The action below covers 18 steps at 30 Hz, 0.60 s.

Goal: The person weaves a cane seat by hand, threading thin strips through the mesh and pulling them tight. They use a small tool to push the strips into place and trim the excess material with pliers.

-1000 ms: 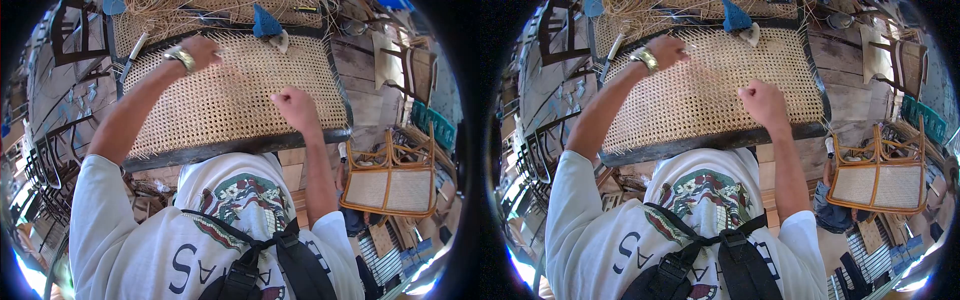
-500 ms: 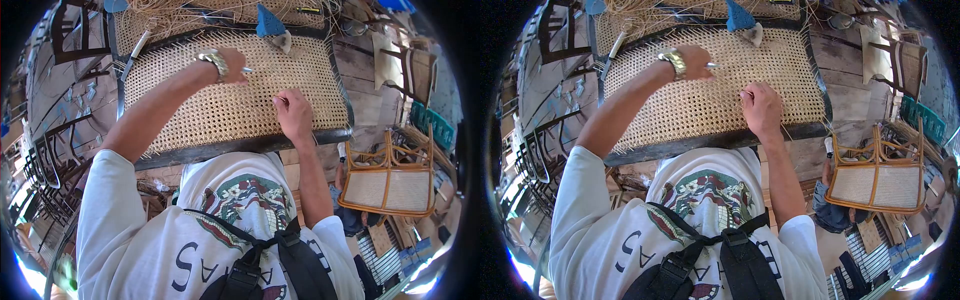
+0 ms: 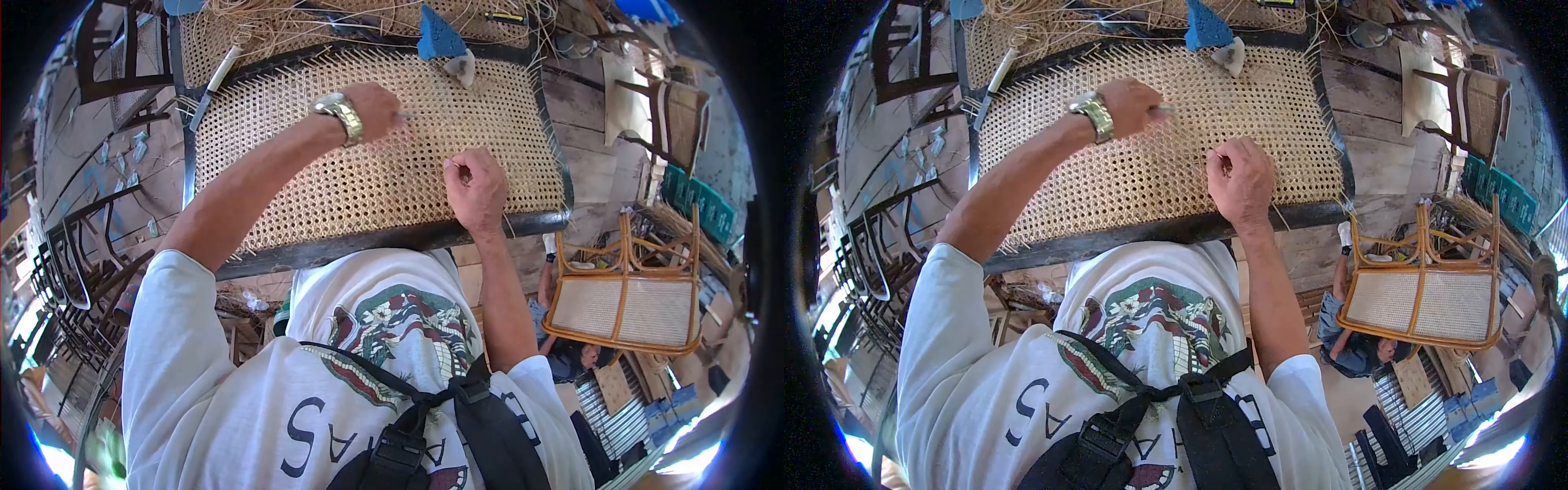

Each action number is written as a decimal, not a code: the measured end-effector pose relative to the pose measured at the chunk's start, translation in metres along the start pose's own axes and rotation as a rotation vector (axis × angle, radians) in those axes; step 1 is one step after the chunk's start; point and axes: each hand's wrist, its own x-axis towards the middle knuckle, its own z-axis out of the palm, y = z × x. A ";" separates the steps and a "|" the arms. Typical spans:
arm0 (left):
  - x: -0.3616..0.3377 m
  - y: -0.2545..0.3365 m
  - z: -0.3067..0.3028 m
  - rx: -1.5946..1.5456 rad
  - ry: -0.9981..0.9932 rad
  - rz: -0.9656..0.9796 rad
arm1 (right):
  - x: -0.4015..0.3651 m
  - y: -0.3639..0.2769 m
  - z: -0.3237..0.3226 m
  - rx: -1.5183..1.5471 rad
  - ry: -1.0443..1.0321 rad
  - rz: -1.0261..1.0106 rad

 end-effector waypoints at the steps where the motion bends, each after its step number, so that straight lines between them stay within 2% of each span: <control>1: 0.002 -0.009 -0.004 -0.015 -0.038 -0.080 | 0.000 0.001 -0.001 0.011 0.001 -0.010; 2: 0.004 -0.026 -0.010 -0.054 -0.068 -0.182 | -0.001 0.002 -0.002 0.010 0.003 -0.010; 5: -0.002 -0.051 -0.020 0.090 -0.016 -0.072 | -0.001 0.001 -0.009 0.052 -0.022 -0.022; 7: -0.006 -0.046 -0.017 0.042 0.171 -0.026 | -0.010 0.000 -0.025 0.255 0.175 -0.006; 9: -0.004 -0.043 -0.016 0.051 0.176 -0.021 | -0.041 0.016 -0.050 -0.006 0.349 0.195; 11: -0.005 -0.044 -0.014 0.062 0.182 -0.022 | -0.085 0.056 -0.064 -0.073 0.507 0.575; 12: -0.002 -0.047 -0.013 0.086 0.167 -0.029 | -0.115 0.095 -0.060 -0.074 0.517 0.571; 14: 0.009 -0.050 -0.007 0.133 0.136 -0.026 | -0.171 0.162 -0.052 0.442 0.594 1.072; 15: 0.018 -0.057 -0.001 0.119 0.105 -0.049 | -0.171 0.147 -0.055 0.436 0.610 1.070; 17: 0.015 -0.059 -0.013 0.145 0.063 -0.055 | -0.153 0.089 -0.053 0.928 0.304 1.086; 18: 0.011 -0.058 -0.023 0.167 0.008 -0.075 | -0.155 0.083 -0.051 0.933 0.317 1.078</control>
